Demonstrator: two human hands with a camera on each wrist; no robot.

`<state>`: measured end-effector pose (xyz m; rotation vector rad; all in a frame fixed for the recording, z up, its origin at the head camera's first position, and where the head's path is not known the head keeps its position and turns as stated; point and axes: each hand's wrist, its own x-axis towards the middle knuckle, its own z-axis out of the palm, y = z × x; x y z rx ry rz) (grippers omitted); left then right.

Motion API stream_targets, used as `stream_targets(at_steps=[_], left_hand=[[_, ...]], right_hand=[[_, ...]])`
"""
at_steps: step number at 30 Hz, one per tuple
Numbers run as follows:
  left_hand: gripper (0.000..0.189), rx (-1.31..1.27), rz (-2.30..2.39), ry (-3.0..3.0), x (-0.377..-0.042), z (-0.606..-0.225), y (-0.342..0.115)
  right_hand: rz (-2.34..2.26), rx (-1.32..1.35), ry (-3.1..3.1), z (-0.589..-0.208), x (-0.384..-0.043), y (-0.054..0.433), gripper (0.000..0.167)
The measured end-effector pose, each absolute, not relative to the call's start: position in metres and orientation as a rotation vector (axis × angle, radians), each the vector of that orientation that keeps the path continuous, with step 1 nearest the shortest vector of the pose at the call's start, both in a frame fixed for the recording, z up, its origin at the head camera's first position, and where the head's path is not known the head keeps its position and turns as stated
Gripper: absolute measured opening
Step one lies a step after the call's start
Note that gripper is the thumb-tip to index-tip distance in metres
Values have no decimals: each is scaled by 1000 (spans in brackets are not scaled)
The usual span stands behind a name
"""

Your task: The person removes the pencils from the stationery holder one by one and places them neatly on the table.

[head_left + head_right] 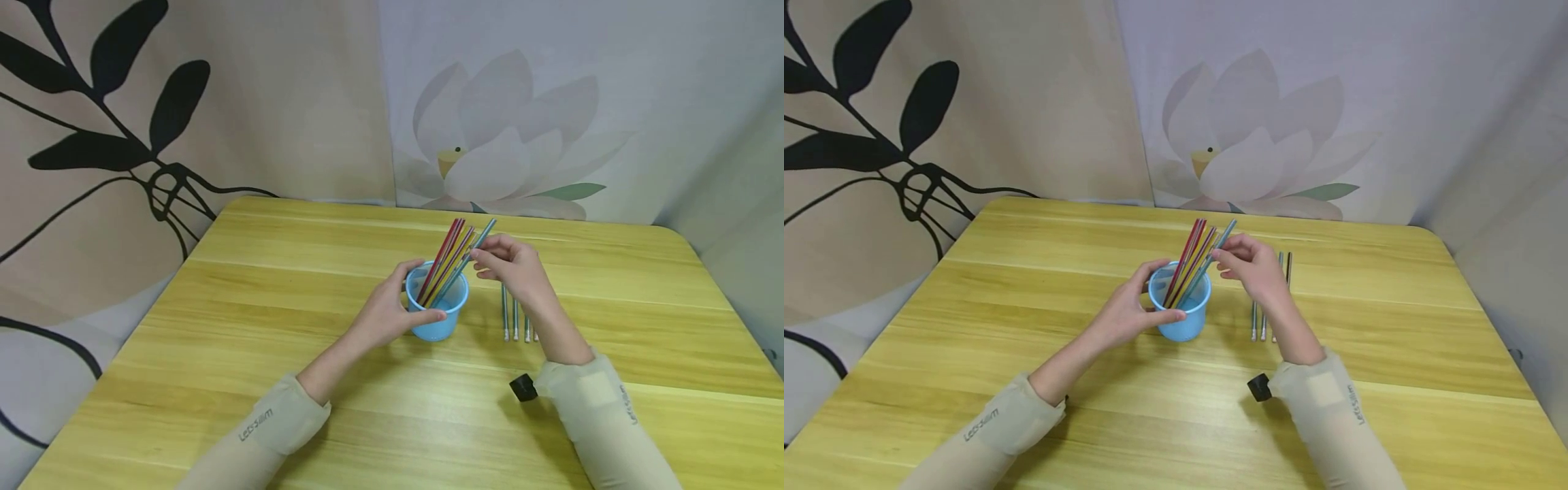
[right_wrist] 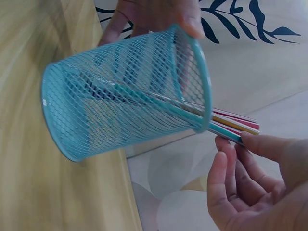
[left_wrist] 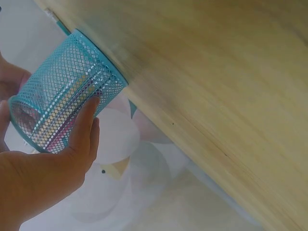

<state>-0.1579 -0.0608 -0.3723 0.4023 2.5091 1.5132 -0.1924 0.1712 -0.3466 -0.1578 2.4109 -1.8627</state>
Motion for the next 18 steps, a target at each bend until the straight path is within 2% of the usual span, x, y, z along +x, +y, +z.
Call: stream_targets(at_steps=[11, 18], left_hand=[[94, 383, 1502, 2514, -158, -372, -61], [93, 389, 1507, 2507, -159, -371, -61]], right_hand=[[-2175, -119, 2298, -330, -193, 190, 13], [-2411, -94, 2127, -324, -195, 205, 16]])
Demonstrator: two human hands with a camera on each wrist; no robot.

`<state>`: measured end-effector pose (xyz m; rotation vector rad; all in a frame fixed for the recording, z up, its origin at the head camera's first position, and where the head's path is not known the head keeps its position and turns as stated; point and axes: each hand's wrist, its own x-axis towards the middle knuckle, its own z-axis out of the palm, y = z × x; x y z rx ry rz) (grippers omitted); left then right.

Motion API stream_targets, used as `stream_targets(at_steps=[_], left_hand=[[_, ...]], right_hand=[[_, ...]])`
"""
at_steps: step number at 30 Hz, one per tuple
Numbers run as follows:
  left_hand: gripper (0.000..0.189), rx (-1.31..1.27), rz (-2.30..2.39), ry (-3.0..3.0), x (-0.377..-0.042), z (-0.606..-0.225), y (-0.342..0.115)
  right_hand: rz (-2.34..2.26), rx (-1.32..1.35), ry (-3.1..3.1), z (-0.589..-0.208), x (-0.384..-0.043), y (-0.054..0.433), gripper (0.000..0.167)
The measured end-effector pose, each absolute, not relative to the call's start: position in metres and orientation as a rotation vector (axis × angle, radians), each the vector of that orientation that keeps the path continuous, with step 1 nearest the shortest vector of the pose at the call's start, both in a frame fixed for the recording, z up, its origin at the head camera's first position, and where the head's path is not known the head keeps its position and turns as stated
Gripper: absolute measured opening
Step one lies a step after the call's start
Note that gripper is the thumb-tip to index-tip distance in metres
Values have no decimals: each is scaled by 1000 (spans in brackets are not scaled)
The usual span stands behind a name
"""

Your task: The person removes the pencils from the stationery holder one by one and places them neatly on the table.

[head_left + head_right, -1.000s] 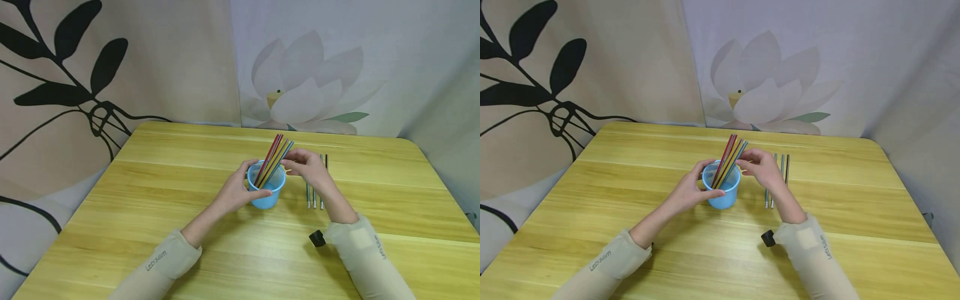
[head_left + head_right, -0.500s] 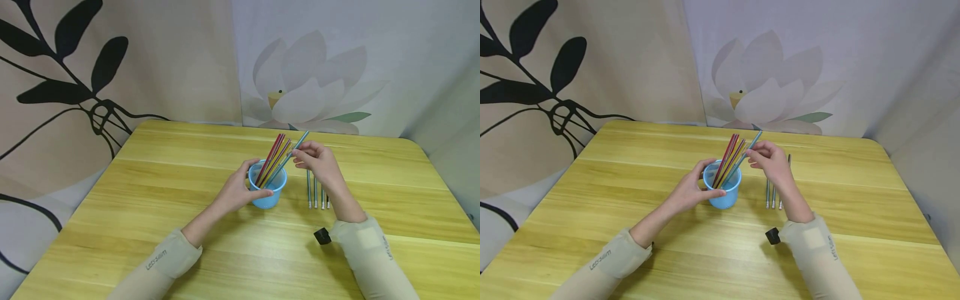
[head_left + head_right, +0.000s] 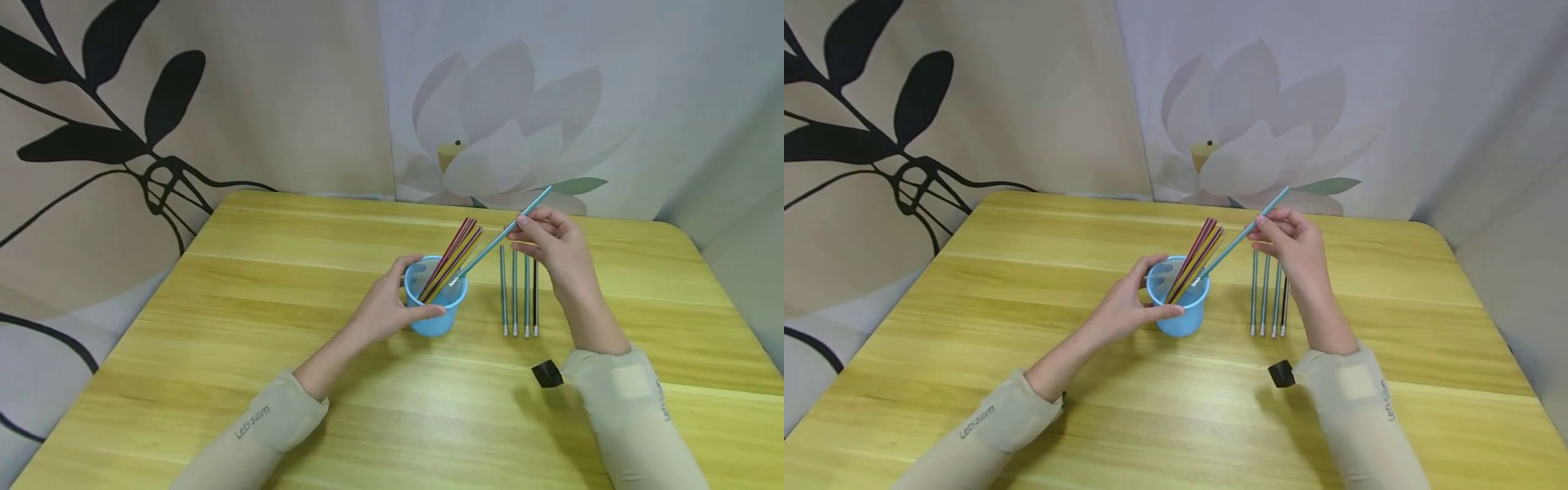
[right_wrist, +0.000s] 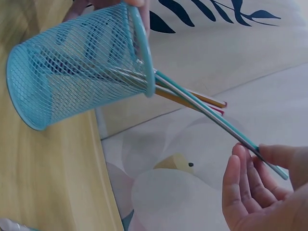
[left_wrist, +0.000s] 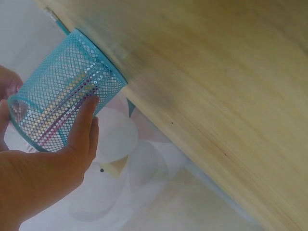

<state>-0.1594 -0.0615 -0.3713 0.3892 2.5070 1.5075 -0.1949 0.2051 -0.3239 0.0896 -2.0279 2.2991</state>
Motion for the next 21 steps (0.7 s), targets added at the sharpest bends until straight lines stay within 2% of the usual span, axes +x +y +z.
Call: stream_targets(at_steps=[7, 13, 17, 21], left_hand=[[93, 384, 1509, 2499, -160, -371, -61], [92, 378, 1517, 2496, -159, -371, -61], [92, 372, 1521, 2493, -158, -370, -61], [92, 373, 1522, 2494, -157, -370, -62]], right_hand=[[2393, 107, -1865, -319, -196, 218, 13], [2415, 95, -1820, -317, -196, 228, 1], [2431, 84, -1800, -317, -195, 234, 7], [2443, 78, -1775, -317, -194, 241, 6]])
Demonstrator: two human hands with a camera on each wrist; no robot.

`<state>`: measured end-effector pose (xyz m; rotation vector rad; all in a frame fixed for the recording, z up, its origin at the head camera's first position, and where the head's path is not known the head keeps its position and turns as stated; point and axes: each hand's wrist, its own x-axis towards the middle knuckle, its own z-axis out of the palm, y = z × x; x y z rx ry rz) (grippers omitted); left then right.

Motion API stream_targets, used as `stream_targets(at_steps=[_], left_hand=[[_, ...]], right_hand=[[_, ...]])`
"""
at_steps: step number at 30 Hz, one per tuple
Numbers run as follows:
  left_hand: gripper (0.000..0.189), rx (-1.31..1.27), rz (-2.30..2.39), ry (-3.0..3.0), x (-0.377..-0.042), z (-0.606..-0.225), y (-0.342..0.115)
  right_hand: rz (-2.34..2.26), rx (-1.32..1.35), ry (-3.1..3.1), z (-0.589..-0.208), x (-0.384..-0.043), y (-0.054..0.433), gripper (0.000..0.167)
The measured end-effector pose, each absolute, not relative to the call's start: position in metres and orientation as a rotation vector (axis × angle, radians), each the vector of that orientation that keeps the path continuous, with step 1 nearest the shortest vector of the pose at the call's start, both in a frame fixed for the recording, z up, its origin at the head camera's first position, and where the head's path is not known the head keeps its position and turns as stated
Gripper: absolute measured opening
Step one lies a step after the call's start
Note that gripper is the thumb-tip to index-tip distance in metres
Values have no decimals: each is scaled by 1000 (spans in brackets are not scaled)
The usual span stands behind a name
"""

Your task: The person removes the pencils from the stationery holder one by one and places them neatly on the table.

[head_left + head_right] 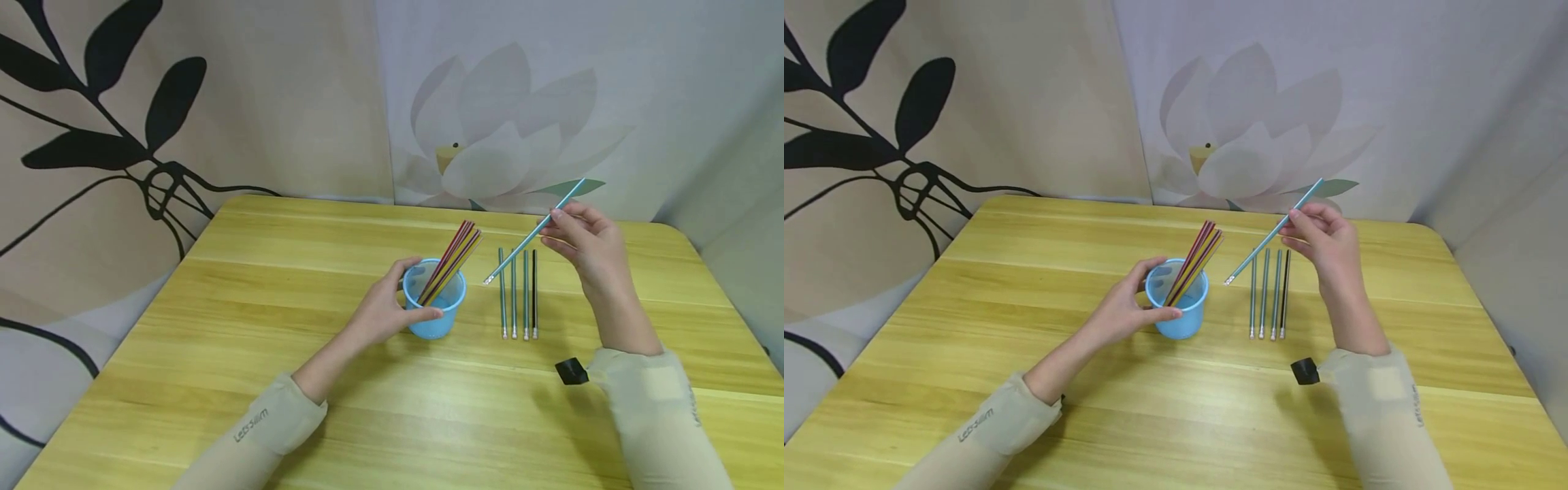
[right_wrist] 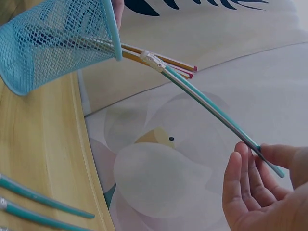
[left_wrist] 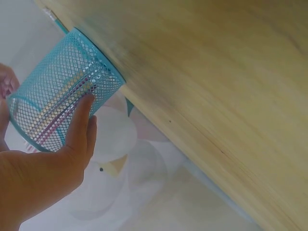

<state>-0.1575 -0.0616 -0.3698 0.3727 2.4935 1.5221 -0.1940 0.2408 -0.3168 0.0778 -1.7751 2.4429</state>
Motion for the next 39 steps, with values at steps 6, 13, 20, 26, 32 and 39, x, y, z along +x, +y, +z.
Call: stream_targets(at_steps=[6, 13, 20, 26, 32, 39], left_hand=[[91, 380, 1522, 2515, -158, -371, -64], [91, 392, 1531, 2509, -158, -371, -66], [90, 382, 1535, 2494, -158, -370, -67], [89, 374, 1540, 2492, -158, -371, -67], [89, 376, 1530, 2499, -157, -371, -67], [89, 376, 1533, 2495, -158, -371, -67]], right_hand=[[2460, 66, -1746, -317, -193, 250, 3], [2434, 2, -1779, -317, -190, 261, 5], [2390, -52, -1849, -321, -190, 271, 8], [2362, -92, -1906, -326, -188, 280, 10], [2384, -112, -1925, -331, -186, 289, 12], [2388, -142, -1966, -339, -185, 296, 11]])
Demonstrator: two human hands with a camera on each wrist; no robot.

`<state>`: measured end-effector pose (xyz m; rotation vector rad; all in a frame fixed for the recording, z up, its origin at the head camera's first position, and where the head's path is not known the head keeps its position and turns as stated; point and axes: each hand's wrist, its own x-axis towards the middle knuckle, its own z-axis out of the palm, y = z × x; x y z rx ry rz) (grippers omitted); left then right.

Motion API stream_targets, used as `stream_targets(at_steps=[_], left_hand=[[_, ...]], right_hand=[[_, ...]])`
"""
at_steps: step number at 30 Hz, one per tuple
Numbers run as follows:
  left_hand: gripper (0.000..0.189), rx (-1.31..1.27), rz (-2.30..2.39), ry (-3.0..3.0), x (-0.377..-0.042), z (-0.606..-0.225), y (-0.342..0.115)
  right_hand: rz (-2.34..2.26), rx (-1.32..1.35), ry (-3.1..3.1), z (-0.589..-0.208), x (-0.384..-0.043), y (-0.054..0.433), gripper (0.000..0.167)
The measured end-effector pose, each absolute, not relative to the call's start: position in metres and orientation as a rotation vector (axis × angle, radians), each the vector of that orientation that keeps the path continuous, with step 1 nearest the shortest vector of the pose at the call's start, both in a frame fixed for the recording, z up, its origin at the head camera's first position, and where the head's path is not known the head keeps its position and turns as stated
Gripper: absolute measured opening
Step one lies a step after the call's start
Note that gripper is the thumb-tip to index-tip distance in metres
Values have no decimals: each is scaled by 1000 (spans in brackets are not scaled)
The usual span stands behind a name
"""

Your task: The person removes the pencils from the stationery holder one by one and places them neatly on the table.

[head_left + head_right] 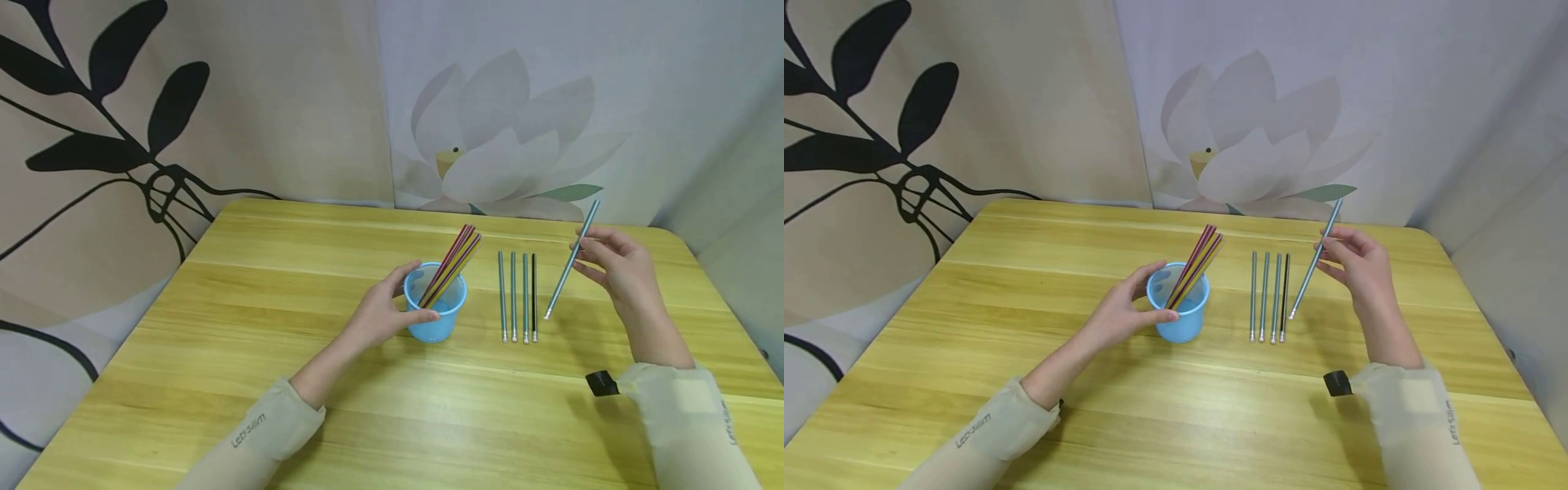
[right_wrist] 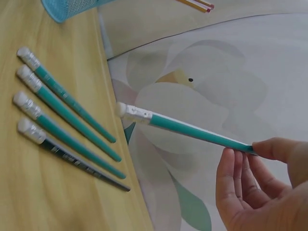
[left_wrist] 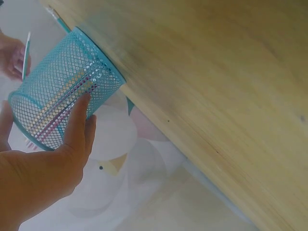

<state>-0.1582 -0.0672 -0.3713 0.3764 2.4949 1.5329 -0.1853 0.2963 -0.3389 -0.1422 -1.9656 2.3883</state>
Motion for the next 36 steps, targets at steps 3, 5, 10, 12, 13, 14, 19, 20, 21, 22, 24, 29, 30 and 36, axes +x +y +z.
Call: stream_targets(at_steps=[3, 5, 10, 12, 13, 14, 19, 20, 21, 22, 24, 29, 30, 36], left_hand=[[89, 386, 1533, 2495, -159, -372, -67], [89, 388, 1532, 2496, -159, -372, -67], [89, 390, 1529, 2498, -158, -371, -67], [89, 395, 1531, 2499, -158, -370, -68], [89, 394, 1532, 2498, -157, -370, -68], [89, 395, 1534, 2497, -157, -370, -68], [89, 391, 1538, 2495, -157, -371, -68], [88, 391, 1538, 2495, -157, -371, -68], [88, 391, 1538, 2495, -158, -371, -68], [88, 390, 1538, 2494, -157, -371, -68], [88, 387, 1539, 2494, -157, -371, -68], [87, 391, 1543, 2493, -157, -372, -68], [87, 391, 1544, 2493, -157, -372, -68], [87, 393, 1548, 2491, -158, -372, -68]], right_hand=[[2378, -157, -1998, -344, -186, 299, 11], [2374, -164, -2012, -348, -187, 301, 12], [2386, -171, -2027, -357, -188, 302, 14], [2396, -177, -2036, -360, -189, 302, 14], [2399, -181, -2042, -361, -189, 302, 13], [2401, -183, -2048, -363, -190, 302, 13], [2407, -213, -2070, -370, -191, 304, 13], [2407, -218, -2075, -372, -191, 304, 13], [2407, -226, -2081, -373, -191, 304, 13], [2404, -234, -2088, -375, -192, 304, 13], [2394, -249, -2107, -377, -192, 304, 13], [2362, -286, -2169, -382, -194, 302, 14], [2358, -292, -2180, -382, -194, 302, 15], [2339, -320, -2235, -388, -197, 303, 19]])
